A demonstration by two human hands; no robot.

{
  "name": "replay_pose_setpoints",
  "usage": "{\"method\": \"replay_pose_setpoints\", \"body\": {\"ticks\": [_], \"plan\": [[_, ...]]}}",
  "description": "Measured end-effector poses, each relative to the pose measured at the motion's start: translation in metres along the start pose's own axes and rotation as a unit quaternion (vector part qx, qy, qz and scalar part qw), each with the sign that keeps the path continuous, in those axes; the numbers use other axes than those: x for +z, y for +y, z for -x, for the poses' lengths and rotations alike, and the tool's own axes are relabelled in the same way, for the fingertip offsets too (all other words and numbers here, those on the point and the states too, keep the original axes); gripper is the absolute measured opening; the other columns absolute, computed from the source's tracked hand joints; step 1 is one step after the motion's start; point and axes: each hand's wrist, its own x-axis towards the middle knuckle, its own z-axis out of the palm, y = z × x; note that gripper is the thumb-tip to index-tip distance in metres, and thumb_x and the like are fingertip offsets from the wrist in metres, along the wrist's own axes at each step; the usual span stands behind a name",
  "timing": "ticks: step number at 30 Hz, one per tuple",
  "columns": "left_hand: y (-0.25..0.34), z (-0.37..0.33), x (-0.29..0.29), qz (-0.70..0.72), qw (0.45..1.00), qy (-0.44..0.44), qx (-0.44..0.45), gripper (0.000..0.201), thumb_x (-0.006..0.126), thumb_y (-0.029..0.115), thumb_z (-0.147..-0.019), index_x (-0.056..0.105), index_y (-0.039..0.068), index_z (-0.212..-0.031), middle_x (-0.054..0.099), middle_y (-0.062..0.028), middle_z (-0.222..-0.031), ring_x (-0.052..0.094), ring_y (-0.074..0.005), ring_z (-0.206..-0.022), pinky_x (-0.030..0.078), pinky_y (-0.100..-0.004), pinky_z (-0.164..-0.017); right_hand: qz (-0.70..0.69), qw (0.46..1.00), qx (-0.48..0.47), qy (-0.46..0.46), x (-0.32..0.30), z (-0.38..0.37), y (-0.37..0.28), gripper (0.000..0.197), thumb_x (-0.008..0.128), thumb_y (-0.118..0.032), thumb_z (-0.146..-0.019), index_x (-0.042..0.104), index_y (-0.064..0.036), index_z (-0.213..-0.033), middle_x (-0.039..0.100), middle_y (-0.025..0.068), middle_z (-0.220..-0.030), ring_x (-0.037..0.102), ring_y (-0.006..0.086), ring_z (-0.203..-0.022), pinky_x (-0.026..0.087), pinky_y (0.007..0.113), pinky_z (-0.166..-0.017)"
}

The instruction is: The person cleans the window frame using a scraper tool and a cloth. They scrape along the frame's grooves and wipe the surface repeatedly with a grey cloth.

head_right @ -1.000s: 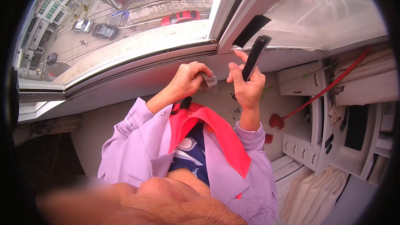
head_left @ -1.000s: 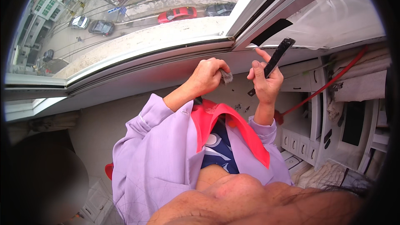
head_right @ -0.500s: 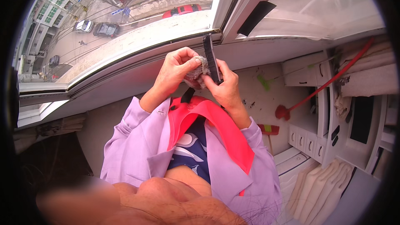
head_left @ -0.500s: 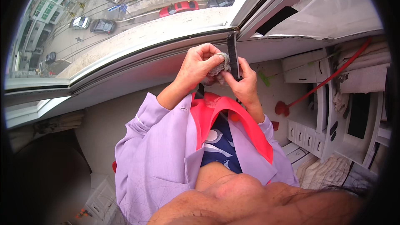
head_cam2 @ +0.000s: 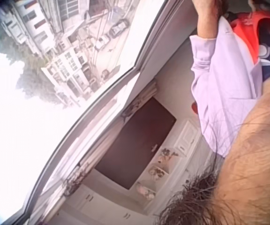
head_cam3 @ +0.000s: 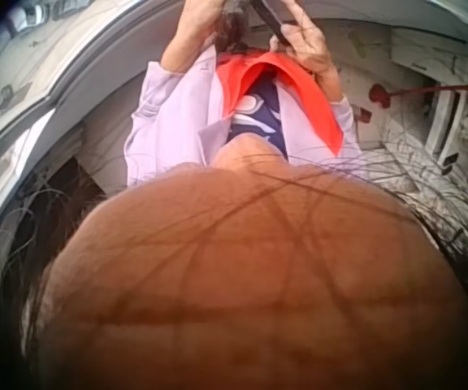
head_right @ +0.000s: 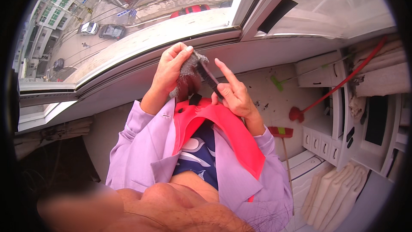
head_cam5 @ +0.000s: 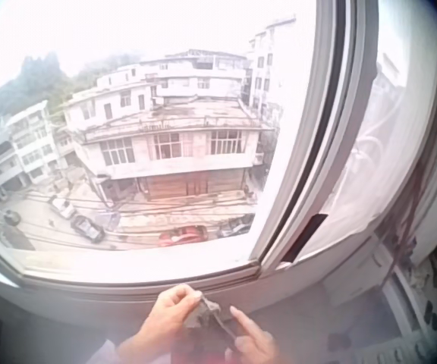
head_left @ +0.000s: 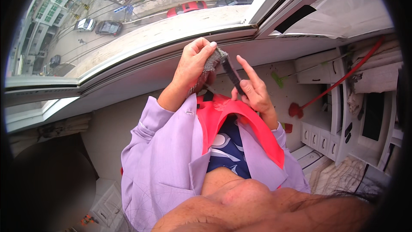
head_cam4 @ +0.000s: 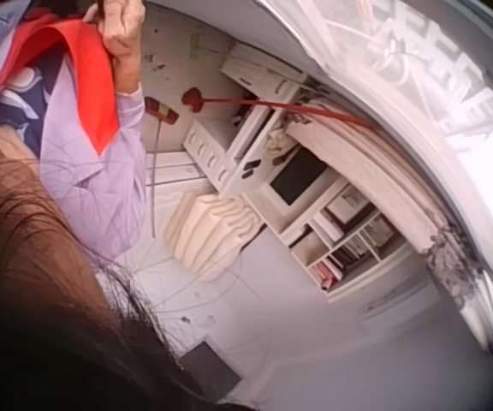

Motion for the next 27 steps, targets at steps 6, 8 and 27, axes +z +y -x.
{"method": "replay_pose_setpoints", "body": {"ticks": [6, 8, 27], "plan": [[0.0, 0.007, -0.008, 0.017, 0.998, -0.054, -0.034, 0.016, 0.061, 0.017, -0.096, 0.058, 0.006, -0.086, 0.065, -0.0028, -0.081, 0.06, -0.0061, -0.072, 0.049, -0.0218, -0.065, -0.09, 0.994, -0.015, -0.057, 0.021, -0.007, 0.043, 0.073, 0.053, -0.008, -0.096, 0.01, -0.0087, -0.156, 0.067, 0.0088, -0.078, 0.061, 0.011, -0.066, 0.049, 0.024, -0.068], [0.004, 0.01, -0.014, 0.017, 0.993, -0.103, -0.063, 0.016, 0.061, 0.018, -0.096, 0.058, 0.006, -0.085, 0.066, -0.0037, -0.082, 0.061, -0.0072, -0.073, 0.05, -0.0223, -0.066, -0.094, 0.989, 0.054, -0.095, 0.01, -0.01, 0.049, 0.07, 0.053, -0.007, -0.096, 0.016, -0.0078, -0.155, 0.068, 0.0084, -0.078, 0.061, 0.0107, -0.066, 0.049, 0.024, -0.065], [0.032, 0.066, -0.078, -0.373, 0.882, 0.052, 0.282, 0.009, 0.059, -0.006, -0.08, 0.06, 0.0, -0.087, 0.065, -0.0053, -0.089, 0.062, -0.0113, -0.083, 0.048, -0.0237, -0.074, 0.404, 0.859, -0.29, 0.126, 0.053, -0.041, 0.023, 0.046, 0.071, 0.004, -0.077, 0.067, -0.0124, -0.121, 0.065, 0.0078, -0.075, 0.062, 0.0184, -0.062, 0.049, 0.029, -0.057]]}}
